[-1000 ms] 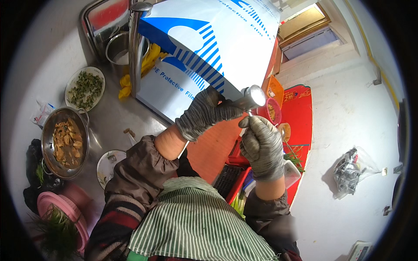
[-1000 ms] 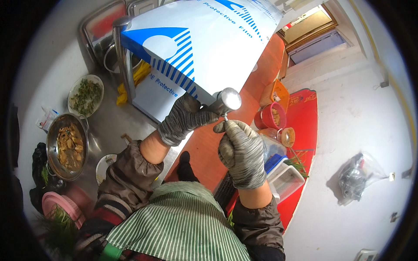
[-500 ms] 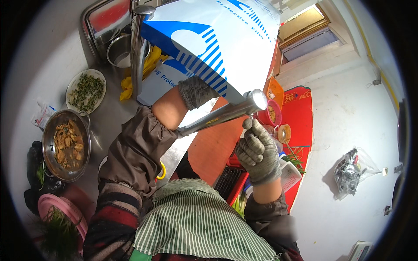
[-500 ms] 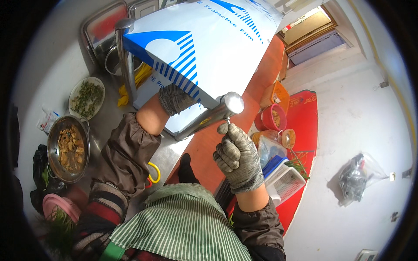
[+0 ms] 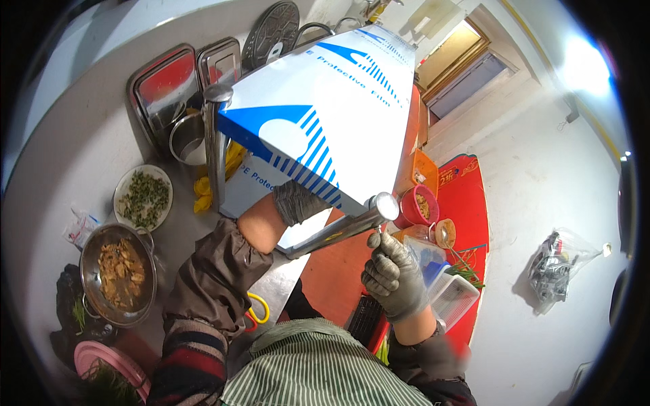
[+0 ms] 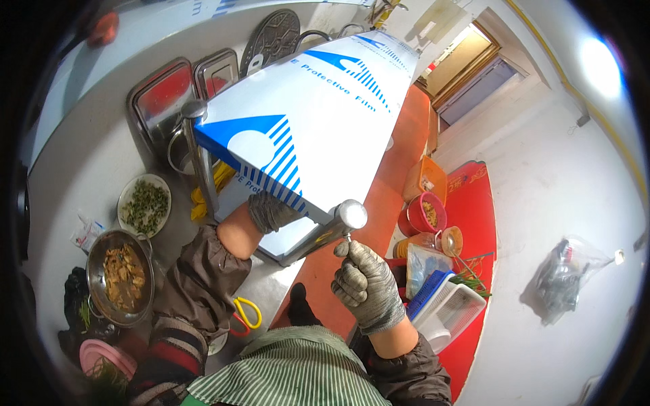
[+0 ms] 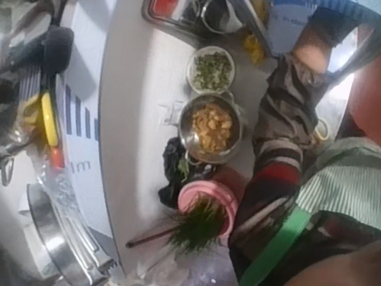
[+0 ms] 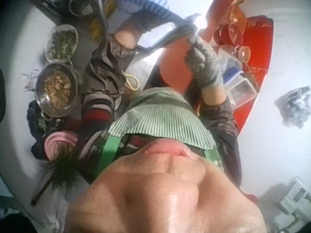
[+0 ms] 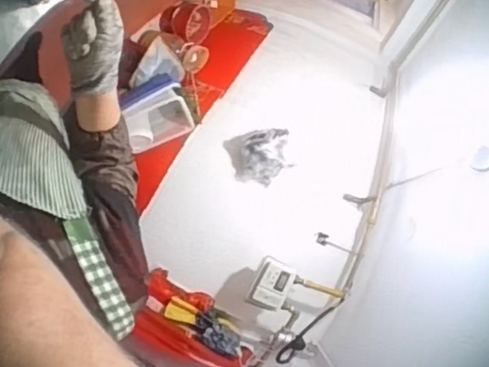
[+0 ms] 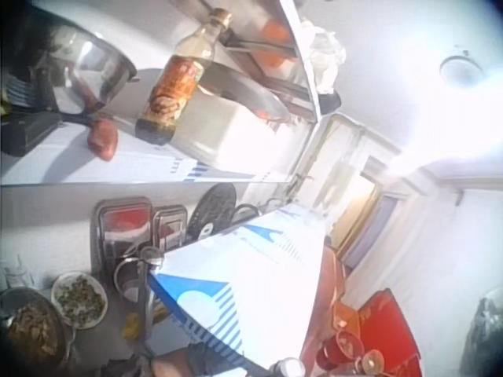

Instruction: The person uses a screwdriver to tighten screws on a stainless steel kitchen counter or shelf. They then lift and position a large white panel onto the frame, aligning it with the supports. The person continues to secure the panel with additional screws.

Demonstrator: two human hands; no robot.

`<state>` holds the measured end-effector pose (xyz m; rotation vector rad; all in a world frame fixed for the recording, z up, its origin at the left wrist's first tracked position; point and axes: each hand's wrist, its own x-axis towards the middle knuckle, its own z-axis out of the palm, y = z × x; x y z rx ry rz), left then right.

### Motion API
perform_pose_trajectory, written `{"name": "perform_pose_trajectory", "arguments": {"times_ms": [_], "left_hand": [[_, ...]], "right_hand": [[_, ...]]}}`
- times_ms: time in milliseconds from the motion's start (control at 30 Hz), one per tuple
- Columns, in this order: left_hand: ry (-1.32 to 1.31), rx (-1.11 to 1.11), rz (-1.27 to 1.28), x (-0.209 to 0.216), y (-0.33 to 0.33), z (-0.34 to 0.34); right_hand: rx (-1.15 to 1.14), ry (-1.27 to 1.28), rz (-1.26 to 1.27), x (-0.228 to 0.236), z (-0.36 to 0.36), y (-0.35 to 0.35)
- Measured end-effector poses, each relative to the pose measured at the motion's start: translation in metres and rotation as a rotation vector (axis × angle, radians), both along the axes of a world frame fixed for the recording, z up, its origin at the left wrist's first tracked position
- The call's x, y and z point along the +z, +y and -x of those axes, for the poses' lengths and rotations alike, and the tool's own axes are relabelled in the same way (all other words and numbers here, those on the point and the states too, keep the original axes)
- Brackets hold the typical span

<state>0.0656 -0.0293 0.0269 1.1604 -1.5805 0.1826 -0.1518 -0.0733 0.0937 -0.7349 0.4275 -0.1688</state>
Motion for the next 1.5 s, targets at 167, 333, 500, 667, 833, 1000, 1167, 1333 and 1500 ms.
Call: {"name": "perform_pose_trajectory", "arguments": {"times_ms": [167,333,500,667,833,1000,1167,1333,1500], "left_hand": [[0.001,-0.028,0.007,0.0,-0.007,0.0],[0.063,-0.095,-0.121,0.002,-0.015,0.004],[-0.209,0.139,0.006,0.002,-0.013,0.001],[-0.045,-0.055,-0.081,-0.001,-0.016,0.005],[-0.088,-0.015,-0.049,0.0,-0.02,0.007],[-0.067,-0.019,-0.035,0.002,-0.016,0.01],[0.049,-0.094,-0.049,0.001,-0.013,0.014],[0.358,-0.238,-0.126,-0.017,0.008,0.031],[0.291,0.401,0.005,-0.031,0.038,0.084]], "right_hand": [[0.016,-0.024,-0.003,-0.002,-0.001,0.0],[-0.006,0.02,-0.001,0.001,-0.003,0.0],[0.026,-0.029,-0.046,0.002,-0.001,0.0],[-0.005,0.005,-0.018,-0.001,0.002,0.0],[0.004,0.005,-0.007,0.005,-0.001,0.002],[-0.038,0.053,0.074,0.005,0.002,0.006],[0.068,-0.242,-0.331,-0.013,-0.001,-0.002],[0.081,-0.254,-0.337,-0.015,-0.003,-0.004],[0.065,-0.158,-0.236,-0.006,-0.005,-0.006]]}}
